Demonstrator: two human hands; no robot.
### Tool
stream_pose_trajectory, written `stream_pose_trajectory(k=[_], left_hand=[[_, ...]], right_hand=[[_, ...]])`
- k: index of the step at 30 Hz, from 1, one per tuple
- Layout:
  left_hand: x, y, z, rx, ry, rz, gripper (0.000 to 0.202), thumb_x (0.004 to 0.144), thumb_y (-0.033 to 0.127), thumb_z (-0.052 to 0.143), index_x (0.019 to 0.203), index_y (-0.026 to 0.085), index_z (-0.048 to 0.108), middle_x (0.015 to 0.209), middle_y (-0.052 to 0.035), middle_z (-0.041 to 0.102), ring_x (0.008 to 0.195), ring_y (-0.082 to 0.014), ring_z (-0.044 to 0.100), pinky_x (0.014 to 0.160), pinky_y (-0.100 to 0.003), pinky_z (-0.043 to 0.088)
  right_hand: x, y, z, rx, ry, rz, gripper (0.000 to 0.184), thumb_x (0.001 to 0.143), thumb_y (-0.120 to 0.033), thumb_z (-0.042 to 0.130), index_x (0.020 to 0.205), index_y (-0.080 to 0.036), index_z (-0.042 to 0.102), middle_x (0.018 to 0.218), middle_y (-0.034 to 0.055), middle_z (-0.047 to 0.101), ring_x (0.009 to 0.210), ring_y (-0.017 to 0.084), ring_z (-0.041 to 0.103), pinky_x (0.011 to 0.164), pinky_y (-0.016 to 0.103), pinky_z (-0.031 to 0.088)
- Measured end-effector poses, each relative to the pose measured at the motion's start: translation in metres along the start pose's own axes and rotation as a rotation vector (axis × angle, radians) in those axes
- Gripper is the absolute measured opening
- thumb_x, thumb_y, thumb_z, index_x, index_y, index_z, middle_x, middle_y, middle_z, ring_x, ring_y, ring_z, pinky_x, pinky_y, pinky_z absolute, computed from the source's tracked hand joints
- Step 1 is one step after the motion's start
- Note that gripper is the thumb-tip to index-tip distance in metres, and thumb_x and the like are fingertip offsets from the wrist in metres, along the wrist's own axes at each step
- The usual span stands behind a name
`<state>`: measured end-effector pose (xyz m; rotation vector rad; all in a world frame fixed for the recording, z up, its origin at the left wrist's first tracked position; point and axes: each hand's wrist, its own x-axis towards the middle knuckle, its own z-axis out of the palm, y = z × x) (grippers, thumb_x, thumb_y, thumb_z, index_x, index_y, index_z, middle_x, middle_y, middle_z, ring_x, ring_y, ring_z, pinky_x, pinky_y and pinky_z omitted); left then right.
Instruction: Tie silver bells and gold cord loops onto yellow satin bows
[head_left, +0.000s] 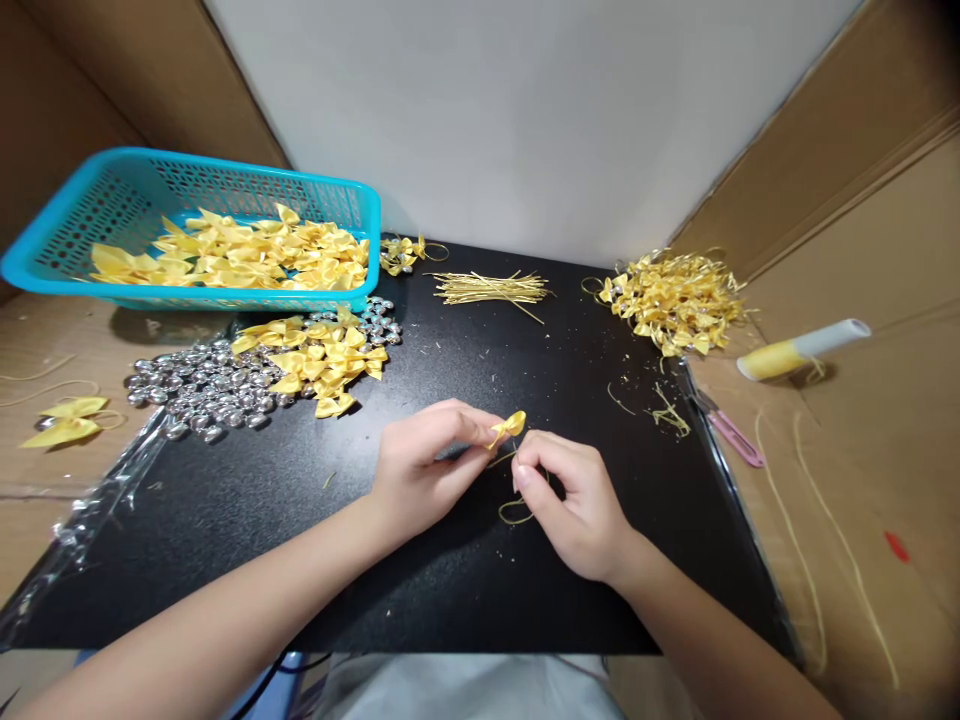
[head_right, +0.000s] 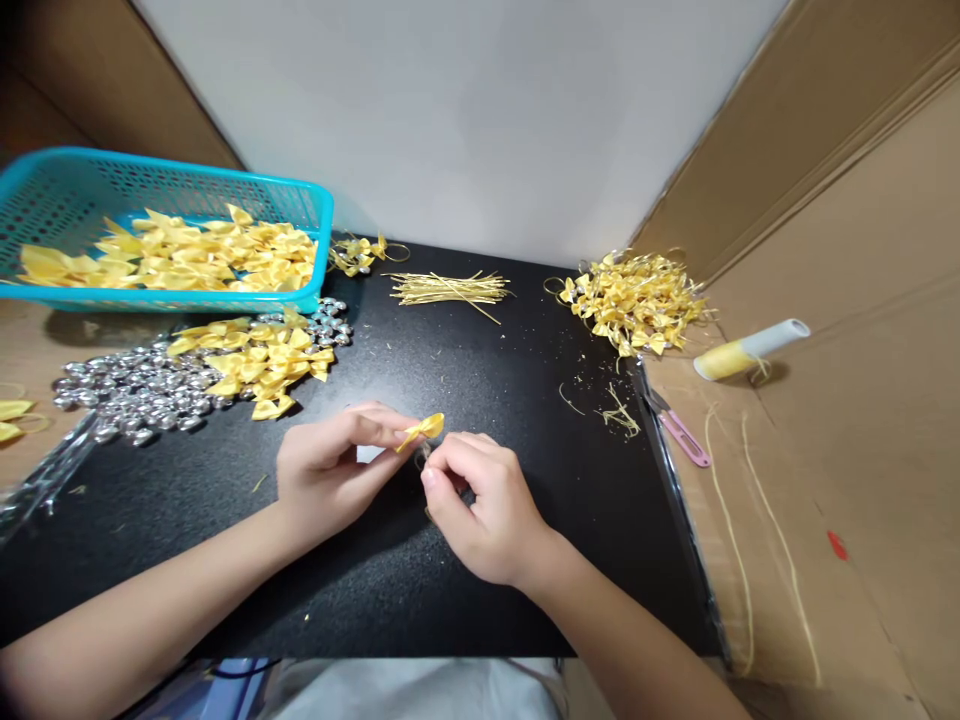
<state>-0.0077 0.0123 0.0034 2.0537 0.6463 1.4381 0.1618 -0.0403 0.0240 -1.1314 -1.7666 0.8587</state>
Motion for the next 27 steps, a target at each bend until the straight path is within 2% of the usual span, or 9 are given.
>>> stream_pose_trajectory(k=[7,18,27], left_hand=[[0.0037,0.0039,0.0006,-0.041,-0.045,0.004,0.015,0.078,0.001,0.07,0.078,0.015,0.063,0.08,-0.0068,0.076,0.073,-0.0152,0.073,0.067,-0.024,0.058],[0.0059,0.0052,-0.0001,-0.026,-0.076,0.044,0.014,0.082,0.004,0.065,0.077,0.016,0.061,0.079,-0.0072,0.076,0.07,-0.0141,0.071,0.063,-0.024,0.058],[0.0058,0.0049,-0.0001,-0.036,-0.085,0.05,0.015,0.08,0.001,0.066,0.078,0.015,0.062,0.079,-0.0074,0.075,0.07,-0.0132,0.07,0.064,-0.024,0.057]], right_hand=[[0.0014,0.0001,-0.0008,-0.055,0.036,-0.039,0.028,0.091,-0.014,0.043,0.065,-0.02,0.035,0.058,-0.0056,0.036,0.052,0.007,0.035,0.052,0.022,0.029],[0.0031,-0.0004,0.001,-0.09,0.073,-0.059,0.031,0.089,-0.012,0.042,0.062,-0.021,0.03,0.056,-0.0058,0.033,0.05,0.007,0.033,0.049,0.022,0.026],[0.0036,-0.0011,0.0023,-0.079,0.084,-0.05,0.031,0.089,-0.013,0.042,0.061,-0.021,0.029,0.055,-0.006,0.033,0.049,0.007,0.033,0.049,0.022,0.026]])
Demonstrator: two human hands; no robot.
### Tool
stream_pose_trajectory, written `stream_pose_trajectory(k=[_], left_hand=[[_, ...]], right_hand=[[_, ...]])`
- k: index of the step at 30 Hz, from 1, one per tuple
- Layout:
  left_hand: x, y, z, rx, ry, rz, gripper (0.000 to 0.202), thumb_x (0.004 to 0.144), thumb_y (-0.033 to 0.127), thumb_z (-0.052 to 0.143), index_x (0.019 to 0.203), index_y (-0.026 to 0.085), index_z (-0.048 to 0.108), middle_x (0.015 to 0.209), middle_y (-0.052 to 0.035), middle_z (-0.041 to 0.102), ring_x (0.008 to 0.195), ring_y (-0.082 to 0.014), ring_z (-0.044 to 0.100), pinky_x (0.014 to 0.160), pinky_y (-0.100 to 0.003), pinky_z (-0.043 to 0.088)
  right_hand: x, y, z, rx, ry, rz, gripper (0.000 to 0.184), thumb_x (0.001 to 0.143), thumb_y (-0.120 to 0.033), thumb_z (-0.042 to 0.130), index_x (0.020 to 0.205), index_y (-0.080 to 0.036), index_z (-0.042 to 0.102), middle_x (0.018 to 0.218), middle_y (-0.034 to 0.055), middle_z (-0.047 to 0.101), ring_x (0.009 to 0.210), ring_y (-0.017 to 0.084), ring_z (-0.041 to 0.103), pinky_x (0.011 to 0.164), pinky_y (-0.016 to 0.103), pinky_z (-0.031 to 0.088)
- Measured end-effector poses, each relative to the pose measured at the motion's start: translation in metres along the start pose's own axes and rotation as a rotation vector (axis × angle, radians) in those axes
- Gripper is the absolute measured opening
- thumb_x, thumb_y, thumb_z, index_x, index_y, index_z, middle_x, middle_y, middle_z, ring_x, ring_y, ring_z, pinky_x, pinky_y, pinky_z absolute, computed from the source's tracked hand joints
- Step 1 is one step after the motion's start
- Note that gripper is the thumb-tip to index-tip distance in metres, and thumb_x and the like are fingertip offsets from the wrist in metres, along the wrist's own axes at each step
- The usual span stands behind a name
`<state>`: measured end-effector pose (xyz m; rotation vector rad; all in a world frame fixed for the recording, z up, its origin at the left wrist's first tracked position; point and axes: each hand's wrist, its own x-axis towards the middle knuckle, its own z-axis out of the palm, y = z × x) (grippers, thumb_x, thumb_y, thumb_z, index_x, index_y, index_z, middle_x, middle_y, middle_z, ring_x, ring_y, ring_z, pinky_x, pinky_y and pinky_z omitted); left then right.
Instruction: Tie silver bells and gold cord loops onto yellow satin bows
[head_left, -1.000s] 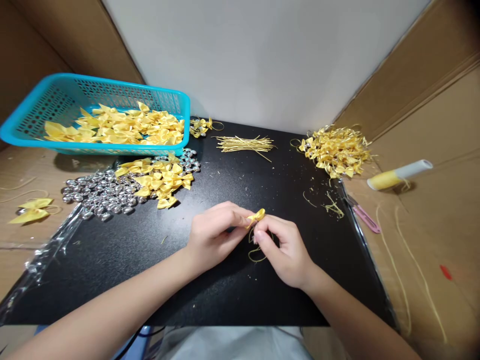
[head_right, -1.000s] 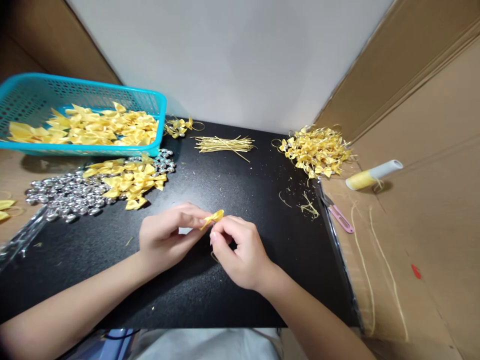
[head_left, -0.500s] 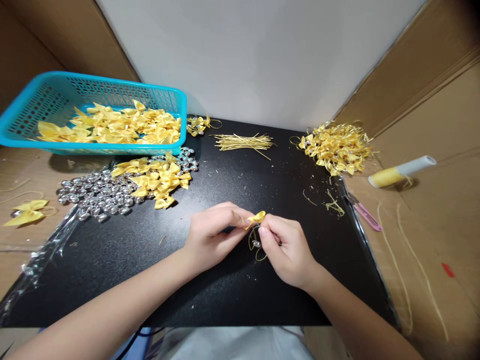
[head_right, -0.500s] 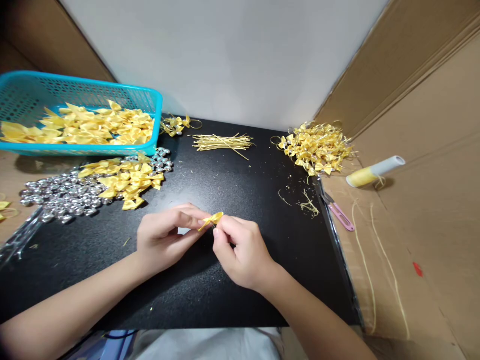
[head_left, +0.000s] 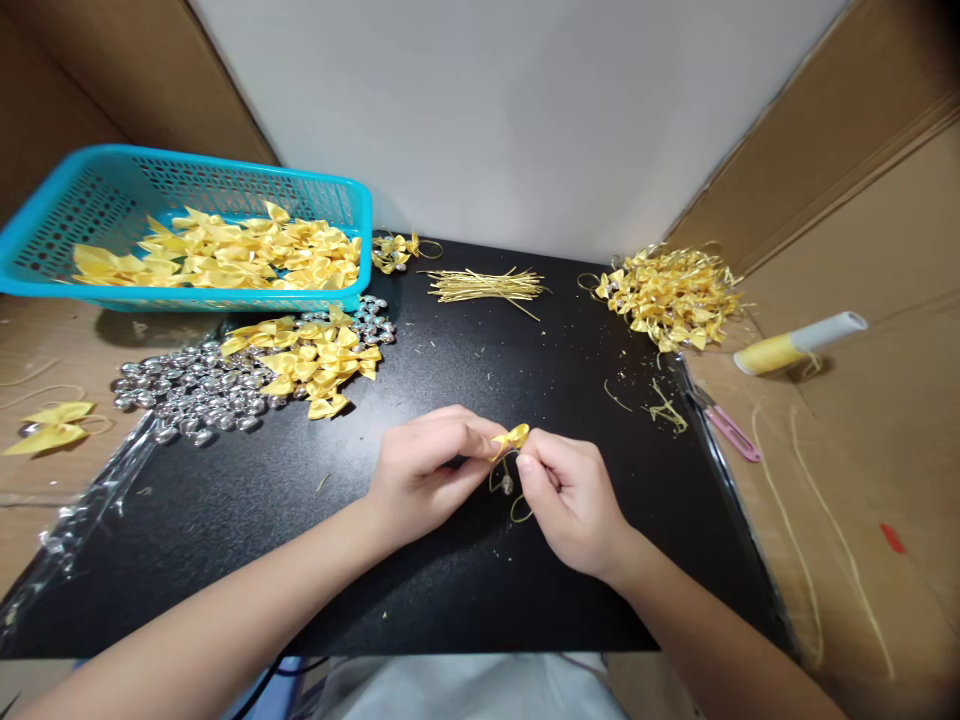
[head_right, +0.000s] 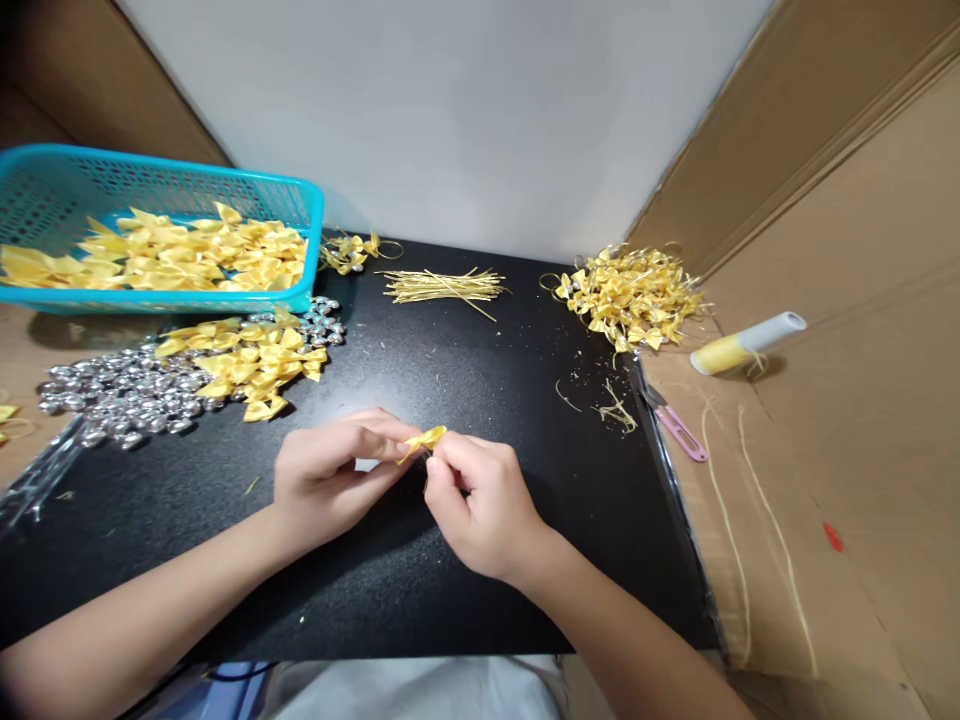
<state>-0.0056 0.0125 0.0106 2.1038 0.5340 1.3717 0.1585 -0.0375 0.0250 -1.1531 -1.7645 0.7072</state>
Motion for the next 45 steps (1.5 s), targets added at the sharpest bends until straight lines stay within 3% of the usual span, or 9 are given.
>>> stream_pose_trajectory(k=[22,45], left_hand=[[-0.0017,-0.0006,0.0011,0.025,0.013,-0.012,0.013,0.08,0.004,0.067,0.074,0.015,0.064,0.078,-0.008,0.076,0.068,-0.014,0.071,0.061,-0.023,0.058],[-0.0056,-0.0031,0.0025,-0.008,-0.059,-0.025,0.015,0.08,0.003,0.067,0.073,0.015,0.063,0.076,-0.0071,0.075,0.066,-0.0137,0.068,0.061,-0.024,0.056]], right_hand=[[0.0006,-0.0013,0.001,-0.039,0.026,0.002,0.032,0.087,-0.013,0.043,0.06,-0.021,0.027,0.054,-0.006,0.031,0.047,0.007,0.031,0.047,0.022,0.025],[-0.0018,0.0031,0.003,-0.041,-0.017,0.045,0.031,0.088,-0.012,0.043,0.062,-0.021,0.028,0.056,-0.0055,0.033,0.049,0.008,0.033,0.049,0.023,0.026]])
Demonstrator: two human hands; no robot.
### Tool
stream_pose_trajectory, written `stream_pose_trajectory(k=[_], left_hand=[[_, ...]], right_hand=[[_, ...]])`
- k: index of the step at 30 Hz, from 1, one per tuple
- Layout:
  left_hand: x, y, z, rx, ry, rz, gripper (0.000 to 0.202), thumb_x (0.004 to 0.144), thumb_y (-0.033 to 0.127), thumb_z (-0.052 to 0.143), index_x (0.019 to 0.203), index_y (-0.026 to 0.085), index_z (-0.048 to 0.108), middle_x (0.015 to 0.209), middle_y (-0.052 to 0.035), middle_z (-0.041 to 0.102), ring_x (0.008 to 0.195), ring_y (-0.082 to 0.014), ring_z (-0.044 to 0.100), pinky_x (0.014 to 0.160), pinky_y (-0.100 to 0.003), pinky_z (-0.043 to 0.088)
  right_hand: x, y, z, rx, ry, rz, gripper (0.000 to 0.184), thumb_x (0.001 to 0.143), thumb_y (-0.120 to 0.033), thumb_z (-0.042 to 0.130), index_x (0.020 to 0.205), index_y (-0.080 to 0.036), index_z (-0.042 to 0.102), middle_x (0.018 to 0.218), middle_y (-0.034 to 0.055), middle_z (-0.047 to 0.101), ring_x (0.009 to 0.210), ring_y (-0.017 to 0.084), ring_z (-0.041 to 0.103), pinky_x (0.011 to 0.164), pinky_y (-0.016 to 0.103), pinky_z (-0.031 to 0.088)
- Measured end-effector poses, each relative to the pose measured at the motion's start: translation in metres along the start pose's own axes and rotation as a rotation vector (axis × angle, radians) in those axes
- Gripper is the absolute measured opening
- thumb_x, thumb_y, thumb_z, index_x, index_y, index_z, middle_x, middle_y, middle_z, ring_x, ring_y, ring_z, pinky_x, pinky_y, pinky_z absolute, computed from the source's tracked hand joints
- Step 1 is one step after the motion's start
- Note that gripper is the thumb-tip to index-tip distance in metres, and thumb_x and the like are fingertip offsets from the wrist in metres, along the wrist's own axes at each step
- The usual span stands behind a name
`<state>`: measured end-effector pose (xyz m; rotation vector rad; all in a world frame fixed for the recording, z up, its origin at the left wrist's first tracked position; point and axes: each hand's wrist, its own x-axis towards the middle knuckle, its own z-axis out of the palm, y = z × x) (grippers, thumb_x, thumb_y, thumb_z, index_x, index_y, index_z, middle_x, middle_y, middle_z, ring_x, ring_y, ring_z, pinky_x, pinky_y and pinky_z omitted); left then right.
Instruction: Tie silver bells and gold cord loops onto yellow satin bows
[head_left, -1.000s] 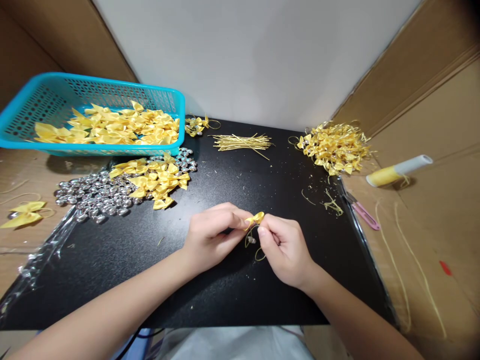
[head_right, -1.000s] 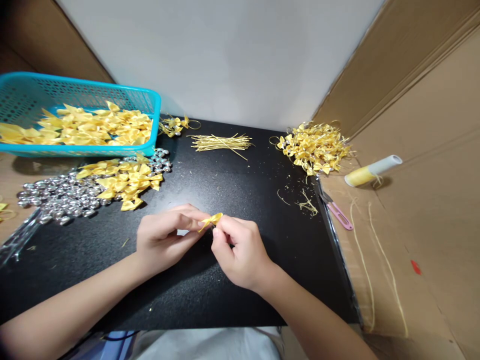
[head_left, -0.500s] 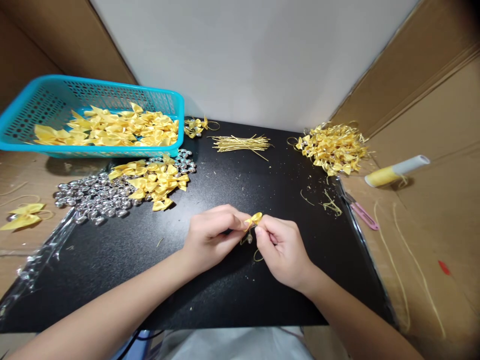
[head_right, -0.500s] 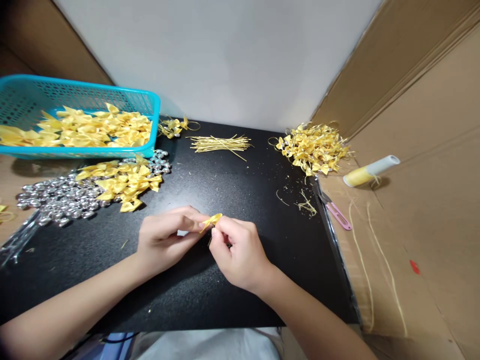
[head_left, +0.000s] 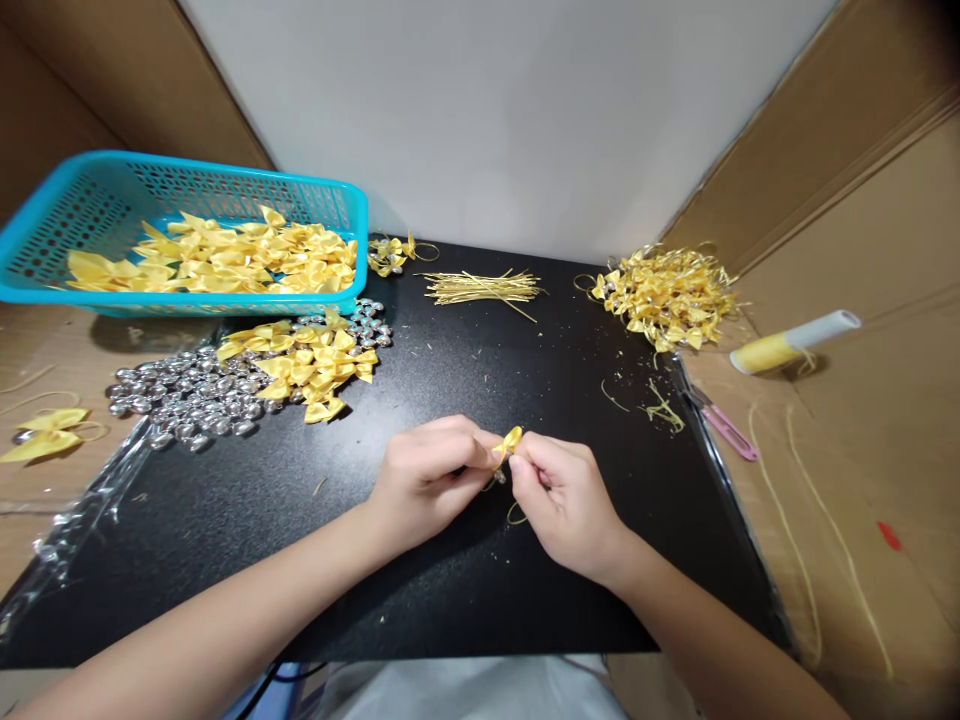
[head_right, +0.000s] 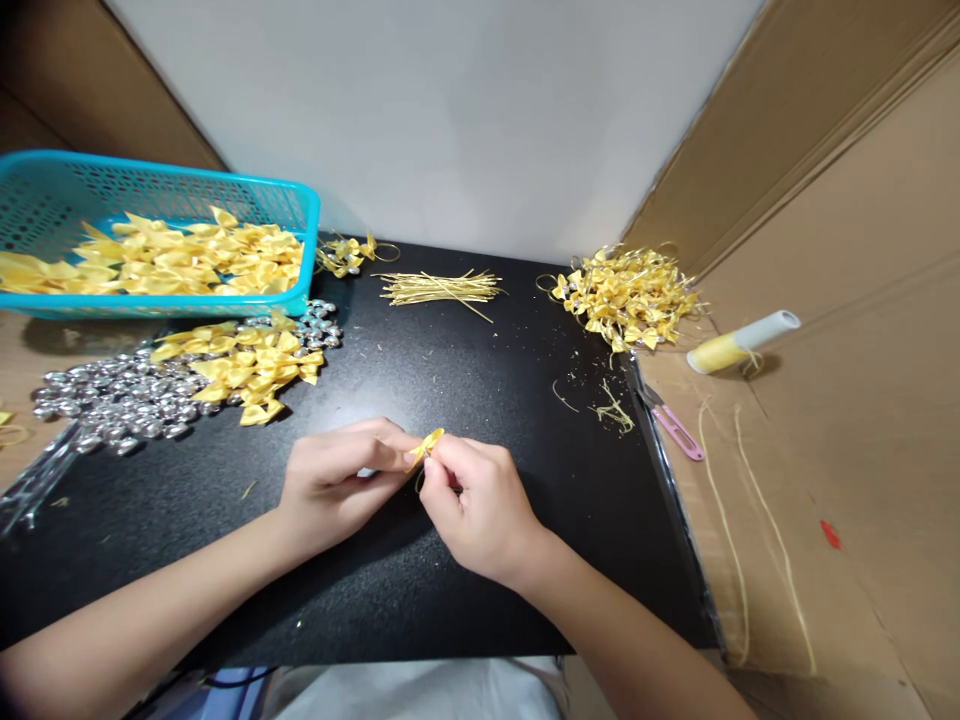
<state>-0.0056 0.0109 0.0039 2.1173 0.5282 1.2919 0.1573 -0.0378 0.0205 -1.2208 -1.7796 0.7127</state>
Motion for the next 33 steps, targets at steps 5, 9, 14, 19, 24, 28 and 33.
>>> stream_pose_trajectory(k=[5,9,14,19,24,28,33], left_hand=[[0.0028,0.0032,-0.0003,-0.008,0.067,-0.049,0.014,0.08,0.003,0.068,0.073,0.015,0.064,0.076,-0.0071,0.075,0.067,-0.0136,0.07,0.062,-0.022,0.057],[0.0021,0.0029,-0.0002,0.054,0.113,-0.035,0.013,0.08,0.004,0.067,0.072,0.015,0.065,0.076,-0.0068,0.076,0.068,-0.0135,0.071,0.062,-0.021,0.057],[0.0009,0.0006,0.0005,0.11,0.102,-0.025,0.013,0.083,0.006,0.065,0.073,0.015,0.066,0.077,-0.007,0.076,0.068,-0.0135,0.071,0.063,-0.022,0.057],[0.0022,-0.0001,0.0006,0.13,0.12,-0.005,0.015,0.083,0.006,0.065,0.072,0.016,0.065,0.076,-0.0065,0.075,0.067,-0.013,0.07,0.061,-0.022,0.057],[-0.0007,-0.0005,0.0014,0.125,0.11,-0.018,0.013,0.082,0.005,0.065,0.074,0.015,0.065,0.076,-0.0063,0.075,0.068,-0.0133,0.07,0.062,-0.022,0.057],[-0.0033,-0.0004,0.0028,0.133,0.103,-0.025,0.013,0.083,0.005,0.065,0.075,0.015,0.064,0.077,-0.0063,0.075,0.068,-0.013,0.07,0.062,-0.022,0.056],[-0.0046,0.0007,0.0049,0.172,0.096,0.008,0.013,0.083,0.004,0.064,0.076,0.015,0.064,0.077,-0.0061,0.075,0.069,-0.0132,0.07,0.064,-0.023,0.057]], right_hand=[[-0.0003,0.0002,0.0002,-0.016,0.044,-0.019,0.028,0.092,-0.015,0.044,0.065,-0.02,0.04,0.059,-0.0044,0.041,0.053,0.008,0.039,0.052,0.022,0.031],[-0.0012,-0.0002,-0.0007,-0.048,0.077,0.026,0.022,0.094,-0.018,0.048,0.072,-0.019,0.052,0.06,-0.0044,0.046,0.053,0.008,0.043,0.053,0.021,0.034],[-0.001,-0.0027,-0.0028,-0.107,0.012,0.061,0.021,0.096,-0.015,0.041,0.079,-0.018,0.053,0.071,-0.0002,0.057,0.065,0.011,0.055,0.062,0.022,0.04],[-0.001,-0.0022,-0.004,-0.177,-0.007,0.008,0.019,0.095,-0.011,0.038,0.089,-0.017,0.055,0.081,0.0033,0.063,0.073,0.014,0.061,0.068,0.023,0.043],[-0.0019,-0.0006,-0.0011,-0.272,0.048,-0.079,0.019,0.093,-0.007,0.04,0.089,-0.017,0.057,0.077,0.0032,0.065,0.069,0.014,0.061,0.065,0.022,0.043],[-0.0034,0.0,0.0021,-0.338,0.086,-0.088,0.019,0.092,-0.007,0.042,0.088,-0.016,0.057,0.075,0.0036,0.066,0.068,0.014,0.063,0.065,0.023,0.044],[-0.0052,-0.0009,0.0047,-0.363,0.114,-0.094,0.018,0.092,-0.006,0.042,0.089,-0.016,0.057,0.076,0.0042,0.067,0.069,0.015,0.065,0.066,0.022,0.045]])
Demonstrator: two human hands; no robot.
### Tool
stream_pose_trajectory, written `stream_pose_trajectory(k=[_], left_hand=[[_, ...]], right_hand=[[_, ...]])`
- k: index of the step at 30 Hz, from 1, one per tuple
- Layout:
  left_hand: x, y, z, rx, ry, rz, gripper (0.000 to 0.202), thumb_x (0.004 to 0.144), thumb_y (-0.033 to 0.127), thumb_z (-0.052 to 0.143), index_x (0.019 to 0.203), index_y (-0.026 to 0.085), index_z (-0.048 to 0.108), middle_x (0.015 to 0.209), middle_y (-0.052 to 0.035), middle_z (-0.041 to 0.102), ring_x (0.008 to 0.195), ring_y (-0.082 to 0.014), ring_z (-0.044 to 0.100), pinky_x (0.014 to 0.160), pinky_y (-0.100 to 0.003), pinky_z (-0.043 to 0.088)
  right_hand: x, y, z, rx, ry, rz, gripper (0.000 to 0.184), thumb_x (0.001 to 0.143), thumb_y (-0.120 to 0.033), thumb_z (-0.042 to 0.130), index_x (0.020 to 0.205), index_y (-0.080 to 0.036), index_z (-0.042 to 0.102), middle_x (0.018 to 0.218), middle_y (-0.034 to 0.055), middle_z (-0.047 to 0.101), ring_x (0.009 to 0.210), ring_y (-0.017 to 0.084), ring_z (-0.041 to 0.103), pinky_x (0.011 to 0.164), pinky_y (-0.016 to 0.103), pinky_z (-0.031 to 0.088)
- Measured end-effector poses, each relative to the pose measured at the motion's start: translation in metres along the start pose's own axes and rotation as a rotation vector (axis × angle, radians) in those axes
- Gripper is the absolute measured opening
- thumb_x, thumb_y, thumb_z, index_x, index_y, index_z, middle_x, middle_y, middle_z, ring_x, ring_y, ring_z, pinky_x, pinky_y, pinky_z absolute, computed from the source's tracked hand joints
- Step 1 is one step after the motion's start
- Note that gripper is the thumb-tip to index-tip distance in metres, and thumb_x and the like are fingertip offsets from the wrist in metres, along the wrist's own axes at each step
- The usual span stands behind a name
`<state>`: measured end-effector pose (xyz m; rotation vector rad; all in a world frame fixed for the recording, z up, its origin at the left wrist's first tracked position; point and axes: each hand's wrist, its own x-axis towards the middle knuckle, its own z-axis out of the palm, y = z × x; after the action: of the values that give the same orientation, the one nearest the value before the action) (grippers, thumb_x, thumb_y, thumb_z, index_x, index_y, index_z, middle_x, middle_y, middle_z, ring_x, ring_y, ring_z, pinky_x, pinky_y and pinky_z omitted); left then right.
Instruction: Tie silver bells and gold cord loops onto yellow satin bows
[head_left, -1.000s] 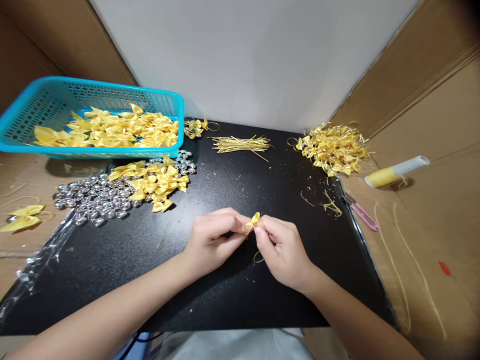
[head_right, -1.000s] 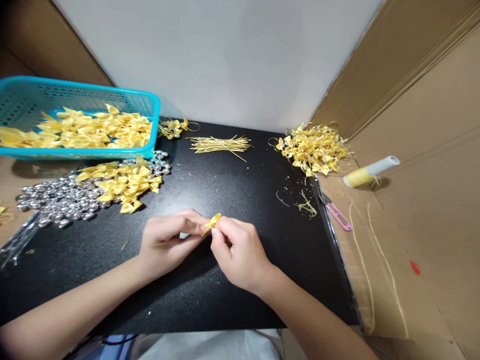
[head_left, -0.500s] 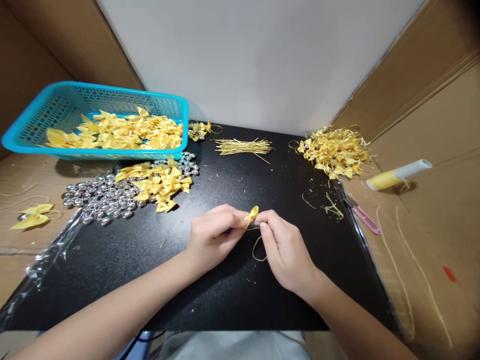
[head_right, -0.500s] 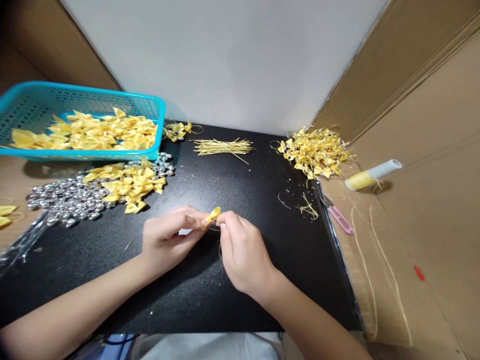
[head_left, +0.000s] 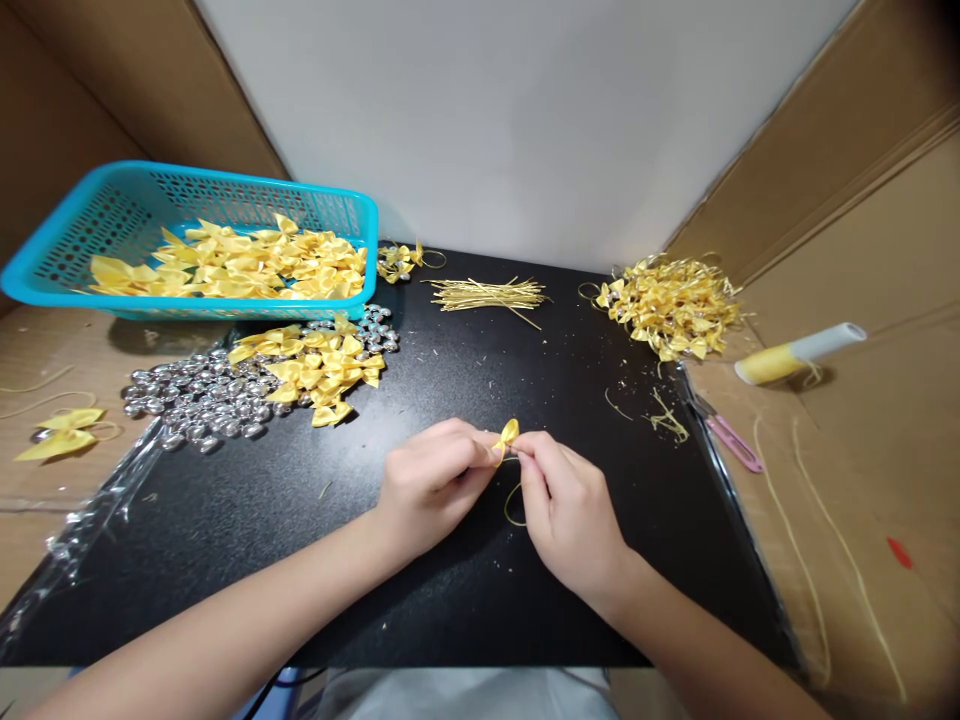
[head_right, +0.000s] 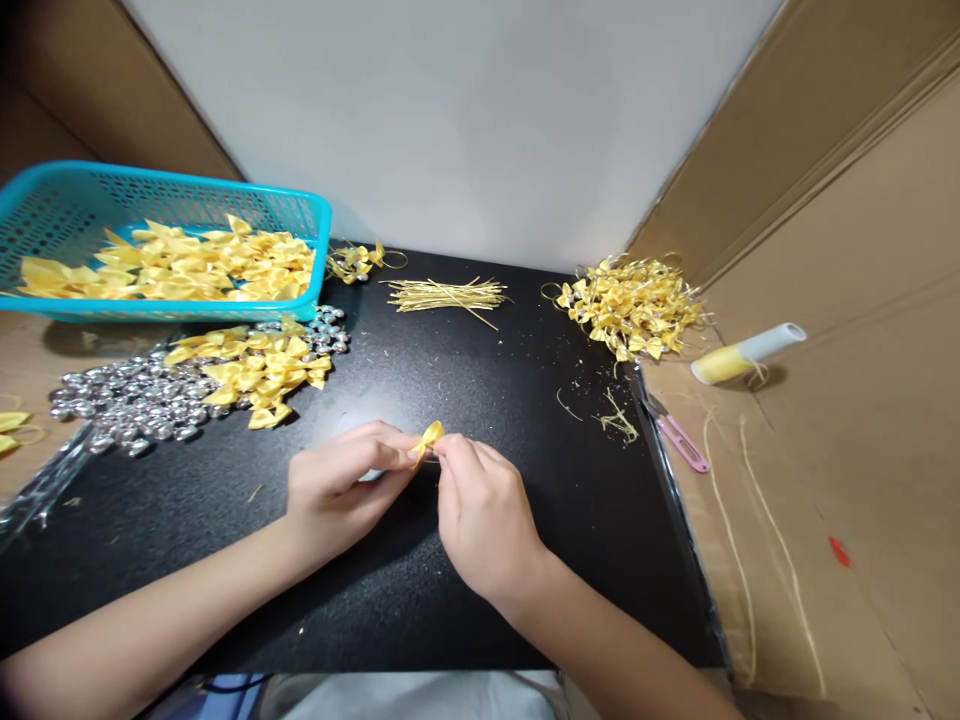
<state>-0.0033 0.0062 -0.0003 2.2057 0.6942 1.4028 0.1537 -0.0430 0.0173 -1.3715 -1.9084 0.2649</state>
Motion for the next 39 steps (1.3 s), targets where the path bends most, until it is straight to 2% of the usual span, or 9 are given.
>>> stream_pose_trajectory(k=[6,12,18,23,28,31,39], left_hand=[[0.0,0.0,0.002,0.029,0.001,0.023,0.014,0.082,0.002,0.064,0.079,0.016,0.062,0.078,-0.0059,0.075,0.068,-0.0132,0.07,0.064,-0.023,0.057],[0.0,-0.001,0.0,-0.004,0.015,-0.031,0.014,0.082,0.003,0.064,0.08,0.017,0.061,0.08,-0.0042,0.074,0.072,-0.0126,0.071,0.067,-0.021,0.057],[0.0,-0.002,-0.001,-0.012,0.023,-0.024,0.015,0.081,0.001,0.066,0.081,0.016,0.061,0.081,-0.0042,0.074,0.073,-0.0116,0.071,0.068,-0.019,0.056],[0.0,-0.003,-0.001,-0.019,0.021,-0.017,0.015,0.081,0.002,0.067,0.08,0.016,0.061,0.08,-0.0046,0.074,0.072,-0.0123,0.071,0.067,-0.02,0.056],[0.002,-0.002,-0.002,-0.009,0.015,-0.008,0.014,0.082,0.004,0.065,0.077,0.016,0.061,0.079,-0.0056,0.075,0.07,-0.0127,0.071,0.064,-0.021,0.057],[0.004,-0.001,-0.003,0.012,-0.003,0.005,0.013,0.084,0.005,0.063,0.077,0.016,0.062,0.079,-0.0062,0.075,0.069,-0.0128,0.07,0.063,-0.022,0.057],[0.003,-0.002,-0.003,0.015,0.001,0.016,0.014,0.085,0.004,0.062,0.078,0.016,0.062,0.079,-0.0065,0.075,0.07,-0.0129,0.069,0.063,-0.023,0.058]], right_hand=[[-0.001,-0.002,0.0,0.1,-0.044,0.122,0.017,0.093,-0.01,0.042,0.089,-0.016,0.057,0.077,0.0034,0.067,0.067,0.013,0.064,0.063,0.021,0.044],[0.0,0.0,-0.002,0.384,-0.131,0.337,0.014,0.095,-0.022,0.046,0.088,-0.018,0.057,0.065,-0.0025,0.059,0.057,0.01,0.055,0.058,0.02,0.041],[0.001,0.002,0.003,0.643,-0.211,0.513,0.019,0.094,-0.033,0.048,0.085,-0.019,0.056,0.06,-0.0042,0.051,0.053,0.01,0.051,0.051,0.02,0.04],[0.001,0.002,-0.001,0.545,-0.169,0.452,0.018,0.093,-0.03,0.051,0.083,-0.017,0.06,0.068,-0.001,0.059,0.058,0.01,0.053,0.057,0.021,0.042],[0.004,0.0,-0.008,0.361,-0.122,0.327,0.019,0.092,-0.022,0.05,0.081,-0.017,0.064,0.06,-0.0034,0.053,0.052,0.008,0.042,0.051,0.021,0.034],[0.005,0.0,-0.01,0.308,-0.094,0.275,0.02,0.092,-0.02,0.05,0.08,-0.017,0.065,0.059,-0.0037,0.053,0.051,0.008,0.042,0.05,0.021,0.034],[0.001,0.001,-0.008,0.328,-0.115,0.292,0.02,0.094,-0.023,0.048,0.083,-0.017,0.063,0.065,-0.002,0.06,0.053,0.008,0.05,0.053,0.02,0.038]])
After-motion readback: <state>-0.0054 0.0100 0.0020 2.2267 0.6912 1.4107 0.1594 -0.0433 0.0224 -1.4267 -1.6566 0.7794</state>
